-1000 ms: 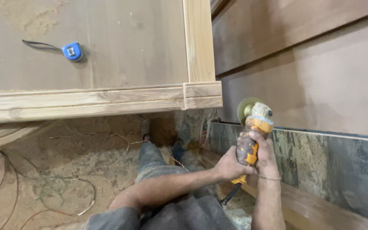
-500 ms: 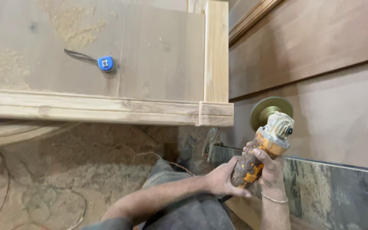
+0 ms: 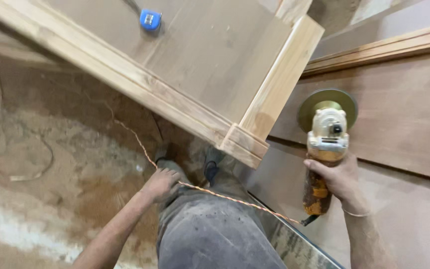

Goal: The person marks a wooden board with a marker, then uses an angle grinder with a sanding disc to sand the edges and surfaces of a wooden frame panel, moving around the frame and repositioning the power cord as they work on different sections.

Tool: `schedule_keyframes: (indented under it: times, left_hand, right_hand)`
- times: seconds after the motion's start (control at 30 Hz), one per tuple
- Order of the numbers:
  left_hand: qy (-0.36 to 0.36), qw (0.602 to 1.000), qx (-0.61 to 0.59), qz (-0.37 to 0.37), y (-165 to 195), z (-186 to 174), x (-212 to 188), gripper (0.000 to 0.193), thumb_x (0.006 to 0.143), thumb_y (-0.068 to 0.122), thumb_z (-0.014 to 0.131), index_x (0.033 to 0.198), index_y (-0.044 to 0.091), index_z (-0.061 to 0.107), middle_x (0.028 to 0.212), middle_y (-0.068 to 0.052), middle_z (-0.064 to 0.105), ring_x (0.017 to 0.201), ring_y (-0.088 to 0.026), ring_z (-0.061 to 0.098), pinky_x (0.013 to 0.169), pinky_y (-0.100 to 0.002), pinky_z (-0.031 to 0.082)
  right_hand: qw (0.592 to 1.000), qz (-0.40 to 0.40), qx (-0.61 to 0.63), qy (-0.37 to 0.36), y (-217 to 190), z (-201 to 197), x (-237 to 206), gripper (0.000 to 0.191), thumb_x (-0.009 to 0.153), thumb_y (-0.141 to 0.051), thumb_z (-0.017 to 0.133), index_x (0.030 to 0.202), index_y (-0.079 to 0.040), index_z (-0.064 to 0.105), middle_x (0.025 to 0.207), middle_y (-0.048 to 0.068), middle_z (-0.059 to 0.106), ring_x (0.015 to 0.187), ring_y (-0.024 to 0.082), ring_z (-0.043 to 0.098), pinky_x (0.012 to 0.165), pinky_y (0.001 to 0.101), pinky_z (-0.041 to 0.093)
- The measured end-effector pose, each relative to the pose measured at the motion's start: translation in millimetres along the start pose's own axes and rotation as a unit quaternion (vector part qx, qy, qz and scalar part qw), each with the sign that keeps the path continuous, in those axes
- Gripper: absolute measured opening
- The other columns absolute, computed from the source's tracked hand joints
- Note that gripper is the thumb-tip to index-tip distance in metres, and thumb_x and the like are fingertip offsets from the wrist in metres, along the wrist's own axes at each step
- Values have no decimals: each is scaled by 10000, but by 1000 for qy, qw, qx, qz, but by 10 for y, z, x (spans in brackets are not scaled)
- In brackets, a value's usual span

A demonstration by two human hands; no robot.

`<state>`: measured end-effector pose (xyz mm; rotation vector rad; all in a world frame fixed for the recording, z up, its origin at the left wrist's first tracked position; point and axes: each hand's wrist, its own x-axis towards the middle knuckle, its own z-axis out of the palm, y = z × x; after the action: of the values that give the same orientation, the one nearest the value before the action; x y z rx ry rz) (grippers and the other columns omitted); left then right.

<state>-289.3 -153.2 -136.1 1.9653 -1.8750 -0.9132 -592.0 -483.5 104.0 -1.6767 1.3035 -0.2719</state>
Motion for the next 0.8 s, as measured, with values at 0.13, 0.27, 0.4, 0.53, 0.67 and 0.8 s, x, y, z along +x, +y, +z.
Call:
schedule_keyframes:
  times: [0.13,0.27,0.4,0.53,0.67,0.8]
  left_hand:
    - [68,993,-64,-69,804,354,-189,270,906,376,674,918,107,692,917,-85,654,960,-295,612,848,-443,457]
    - [121,981,-92,-121,1274,503,-152,255,872,374,702,907,122,724,863,-77,653,906,-276,618,812,-428,450]
    - [195,967,-82,-141,1380,640,-115,218,843,323,714,923,122,734,841,-66,649,891,-262,625,827,-416,458]
    - [184,970,-86,-136,1374,783,-168,185,839,299,712,914,131,738,834,-55,653,893,-266,625,826,-424,456]
    - [191,972,-61,-124,1384,822,-244,163,847,286,704,906,136,730,829,-56,647,877,-266,623,810,-424,452]
    - [184,969,-90,-136,1436,836,-293,175,858,314,713,858,140,708,817,-60,637,860,-268,621,770,-422,443]
  right_hand:
    - [981,-15,-131,-139,170,128,166,521,684,-163,870,1149,-35,671,1026,87,750,921,177,705,845,344,575]
    - [961,-34,-213,-174,211,267,175,552,660,-224,876,1135,-40,665,1026,87,758,942,189,721,866,357,567]
    - [955,-41,-235,-177,218,359,135,567,657,-245,872,1140,-38,659,1030,96,757,961,201,729,872,363,565]
    - [945,-53,-271,-173,219,463,79,605,648,-267,882,1157,-37,651,1032,117,756,957,226,733,863,375,564]
    - [940,-52,-295,-161,173,588,41,613,658,-282,881,1166,-32,645,1038,137,763,970,245,744,871,387,571]
    - [935,-74,-308,-162,120,674,-43,654,648,-286,881,1196,-29,632,1060,145,755,991,258,739,875,391,572]
